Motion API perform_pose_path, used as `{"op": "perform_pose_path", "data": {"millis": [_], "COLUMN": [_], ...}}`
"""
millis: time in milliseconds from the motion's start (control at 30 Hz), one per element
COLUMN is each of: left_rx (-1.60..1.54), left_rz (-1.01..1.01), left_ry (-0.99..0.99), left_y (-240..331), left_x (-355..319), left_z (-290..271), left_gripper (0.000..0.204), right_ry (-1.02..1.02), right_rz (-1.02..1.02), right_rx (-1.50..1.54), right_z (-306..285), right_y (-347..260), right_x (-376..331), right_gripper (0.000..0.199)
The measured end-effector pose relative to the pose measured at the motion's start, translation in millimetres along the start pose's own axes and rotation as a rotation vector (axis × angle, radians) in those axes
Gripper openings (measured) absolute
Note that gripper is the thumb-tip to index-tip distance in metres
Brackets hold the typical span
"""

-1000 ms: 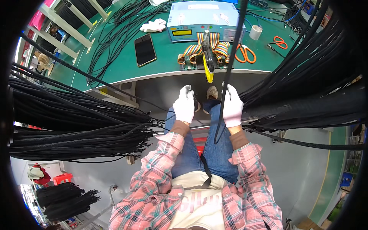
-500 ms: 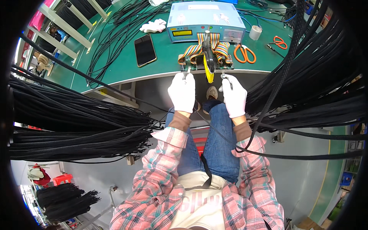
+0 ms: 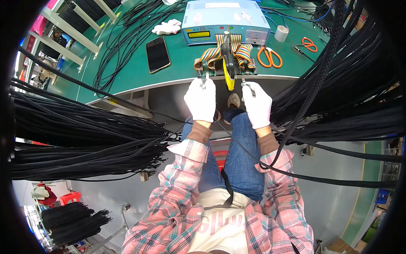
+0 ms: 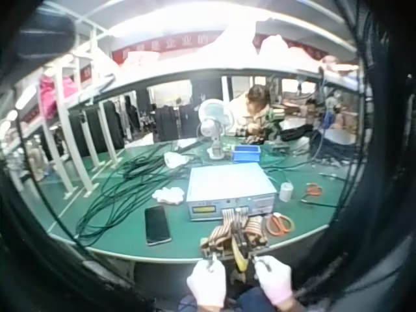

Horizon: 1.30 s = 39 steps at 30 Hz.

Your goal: The person tests cables by plugging the ends of each cable into a testing device on a workbench, then hangs the tested cables onto a metal rack.

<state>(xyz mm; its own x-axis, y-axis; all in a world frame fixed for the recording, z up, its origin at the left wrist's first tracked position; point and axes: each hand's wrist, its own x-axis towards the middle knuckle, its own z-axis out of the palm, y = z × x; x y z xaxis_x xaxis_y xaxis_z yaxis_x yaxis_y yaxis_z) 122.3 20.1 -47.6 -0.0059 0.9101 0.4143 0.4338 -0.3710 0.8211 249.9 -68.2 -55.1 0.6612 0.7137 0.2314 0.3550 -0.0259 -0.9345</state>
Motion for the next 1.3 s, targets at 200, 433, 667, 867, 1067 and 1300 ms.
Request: {"op": "perform_pose_path", "data": {"millis": [200,433,667,867,1067,1300], "left_rx": [0.076,0.090,-0.157,-0.142,0.135,-0.389], "left_rz": [-0.033,0.101,0.105,0.359,0.910,0.435], "left_ry": [0.015,0.110,-0.110,-0.248,-0.960,-1.140], "left_y": [1.2,-4.8,-17.2,-62.9,-66.2,12.1], "left_x": [1.7,6.1,11.7,-17.8,-123.5,-200.4], "left_z": [7.1,15.6,-4.4,-8.0,-6.0,-35.3], "left_gripper": [0.019,0.018,0.014,0.012,0.010,0.013], "right_ry": [-0.029,0.012,0.006,0.019,0.063,0.069], "right_rz": [0.138,0.129,0.136,0.069,-0.264,-0.562], "right_rx": [0.059,0.194,0.208,0.027,-0.427,-0.924], "right_z": [-1.4,3.4,-3.0,-3.7,-7.0,-6.1], "right_y": [-8.3,-10.7,-15.9,-12.6,-5.9,-3.5], "right_x": [2.3,9.0,10.2,15.9,28.6,40.6], "right_gripper": [0.017,0.017,0.016,0.015,0.015,0.020]}}
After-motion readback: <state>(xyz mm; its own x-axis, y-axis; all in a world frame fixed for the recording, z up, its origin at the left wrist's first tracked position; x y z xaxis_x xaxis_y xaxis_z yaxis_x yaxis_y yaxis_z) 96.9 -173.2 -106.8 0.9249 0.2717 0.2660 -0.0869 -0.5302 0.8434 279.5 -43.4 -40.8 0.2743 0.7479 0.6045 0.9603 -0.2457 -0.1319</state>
